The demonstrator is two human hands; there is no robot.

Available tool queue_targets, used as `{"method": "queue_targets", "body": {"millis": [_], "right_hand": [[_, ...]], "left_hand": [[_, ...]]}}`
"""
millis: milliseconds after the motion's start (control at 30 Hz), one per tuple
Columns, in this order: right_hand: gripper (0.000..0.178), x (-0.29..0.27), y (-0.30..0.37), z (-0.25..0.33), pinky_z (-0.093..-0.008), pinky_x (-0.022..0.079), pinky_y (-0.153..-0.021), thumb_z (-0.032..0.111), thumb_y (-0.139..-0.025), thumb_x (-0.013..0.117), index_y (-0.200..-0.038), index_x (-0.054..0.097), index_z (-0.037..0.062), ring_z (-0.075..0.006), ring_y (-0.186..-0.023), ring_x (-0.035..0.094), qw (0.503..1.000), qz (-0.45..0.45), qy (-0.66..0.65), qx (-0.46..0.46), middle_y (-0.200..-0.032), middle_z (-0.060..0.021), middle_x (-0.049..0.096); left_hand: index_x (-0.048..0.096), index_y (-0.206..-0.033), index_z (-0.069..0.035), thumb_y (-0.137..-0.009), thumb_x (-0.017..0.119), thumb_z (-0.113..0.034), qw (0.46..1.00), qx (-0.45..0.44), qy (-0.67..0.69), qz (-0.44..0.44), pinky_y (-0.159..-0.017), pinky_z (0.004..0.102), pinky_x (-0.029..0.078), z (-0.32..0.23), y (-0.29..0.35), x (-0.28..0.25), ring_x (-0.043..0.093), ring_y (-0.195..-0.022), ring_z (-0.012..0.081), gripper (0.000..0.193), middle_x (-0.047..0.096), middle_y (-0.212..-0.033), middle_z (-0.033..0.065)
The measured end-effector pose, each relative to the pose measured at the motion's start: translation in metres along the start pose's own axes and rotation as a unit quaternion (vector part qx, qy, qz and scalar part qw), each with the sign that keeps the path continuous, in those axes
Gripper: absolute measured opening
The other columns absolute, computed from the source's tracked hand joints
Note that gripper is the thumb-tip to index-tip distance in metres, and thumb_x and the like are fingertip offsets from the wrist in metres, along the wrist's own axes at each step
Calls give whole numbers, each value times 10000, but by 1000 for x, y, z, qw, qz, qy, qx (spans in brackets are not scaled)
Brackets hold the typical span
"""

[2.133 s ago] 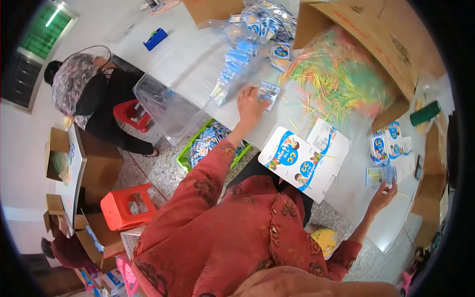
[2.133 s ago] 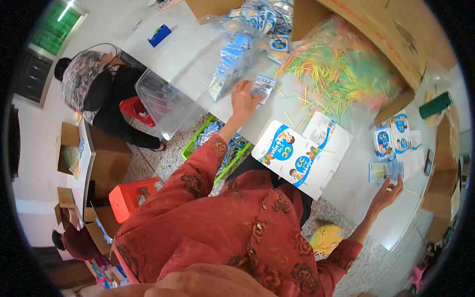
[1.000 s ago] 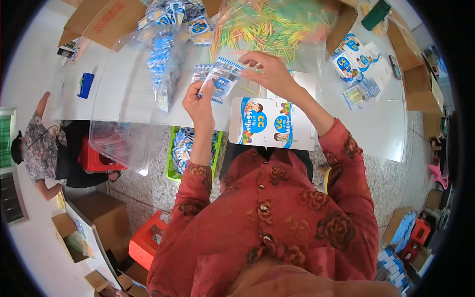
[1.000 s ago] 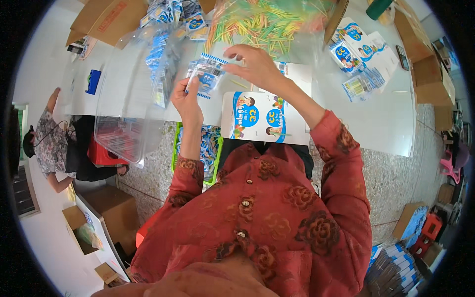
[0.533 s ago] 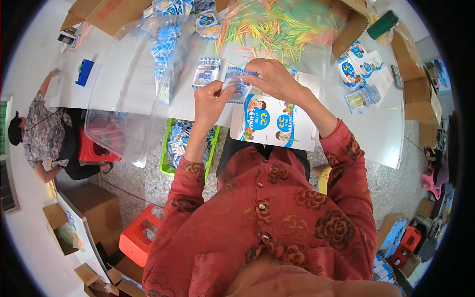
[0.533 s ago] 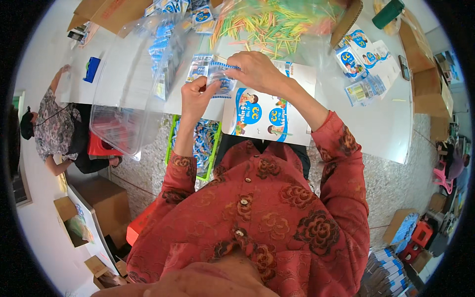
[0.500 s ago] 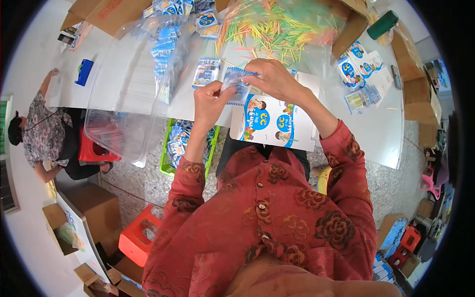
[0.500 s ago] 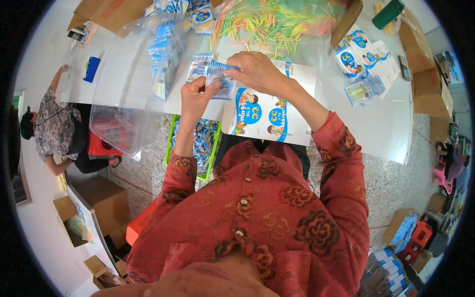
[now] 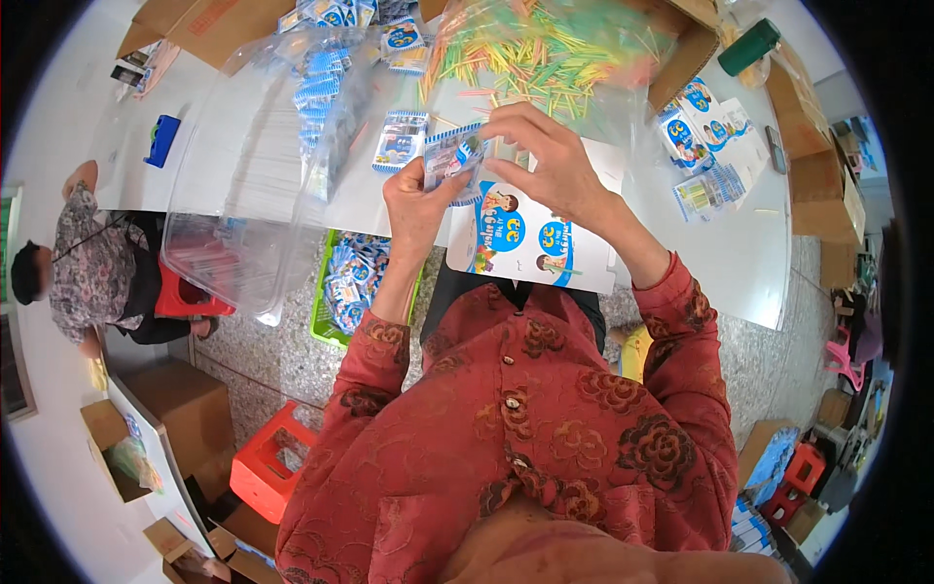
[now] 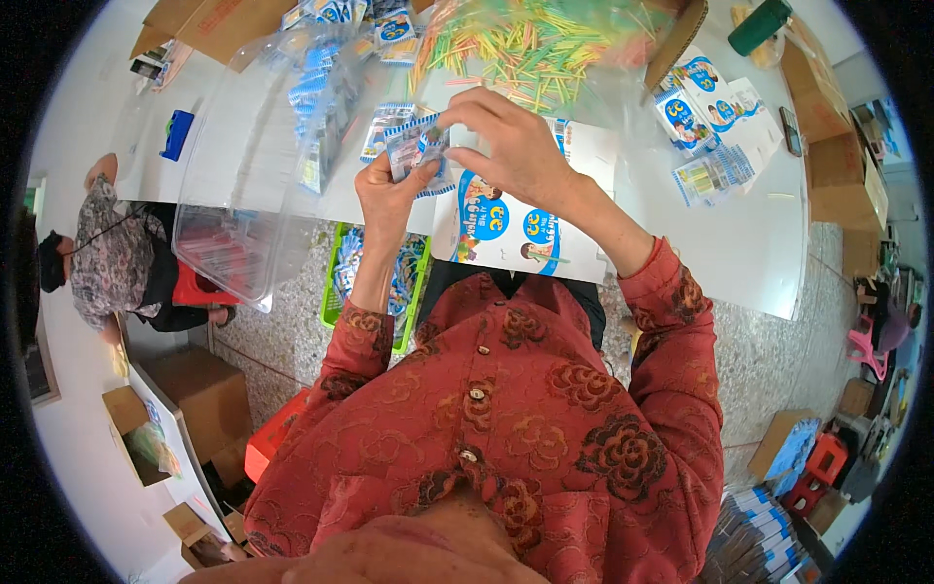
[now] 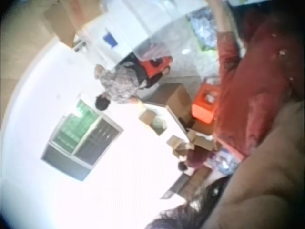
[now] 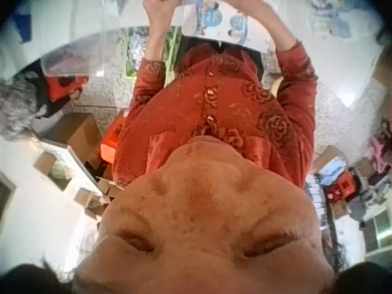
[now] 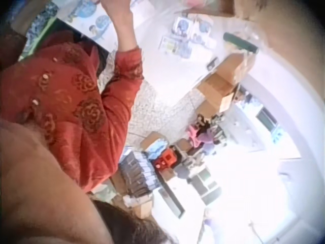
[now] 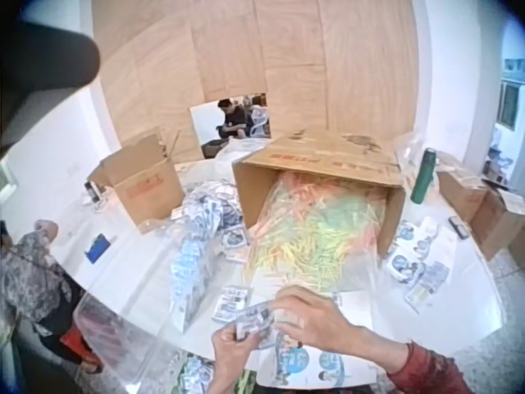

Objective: Packing small items into plastic bags along with colorful shredded paper filler.

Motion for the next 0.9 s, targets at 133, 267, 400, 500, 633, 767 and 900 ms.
{"method": "queue_targets", "body": {"millis": [133,267,400,500,633,767,900], "right_hand": [[206,0,5,-3,-291,486,-675,83,-698,678,-879,589,42,-219,-811,579,994,17,58,-93,-976,-54,560],[169,1,11,2,-296,491,-633,129,-708,672,-838,591,57,-187,-803,600,973,26,141,-183,-935,-36,577],[141,2,22,1,-314,486,-592,139,-724,652,-806,569,61,-194,-714,609,981,64,138,-120,-863,-44,593],[101,3,29,-3,-324,493,-576,155,-777,598,-793,536,77,-218,-720,598,984,107,129,-65,-784,-53,557],[93,1,27,-1,-325,495,-591,121,-747,590,-784,528,63,-233,-736,588,979,106,158,-75,-767,-71,555],[141,4,24,2,-319,498,-607,81,-677,600,-792,527,45,-235,-761,580,971,96,201,-90,-772,-77,552],[192,8,22,3,-313,500,-616,77,-645,625,-812,536,45,-229,-777,582,970,75,215,-85,-793,-73,557]], "left_hand": [[631,-853,33,-724,683,-6,1000,3,-18,1,-588,196,455,-1,1,6,525,-664,31,144,621,-761,-3],[614,-811,32,-711,675,-1,999,18,-35,-20,-567,192,440,8,6,7,498,-645,22,122,600,-718,-15],[595,-758,24,-698,675,7,998,27,-59,-15,-549,198,419,16,13,7,471,-628,23,101,575,-674,-20],[589,-742,12,-695,686,0,996,42,-80,-1,-539,207,404,20,19,12,457,-617,29,109,548,-635,-26],[609,-769,10,-703,704,-24,993,31,-114,12,-548,210,407,11,26,26,471,-616,34,121,570,-634,-5],[629,-822,16,-707,700,-23,992,42,-119,12,-563,213,423,7,28,28,499,-633,36,141,615,-677,16],[638,-867,21,-715,692,-23,994,28,-108,14,-590,216,440,16,29,24,527,-650,40,168,644,-710,36]]}}
Point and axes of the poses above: each hand's wrist, its own y-axis away from the middle knuckle, its own x-axis out of the palm, z = x × y, the point moved 1 cm from there along -y, towards the middle knuckle
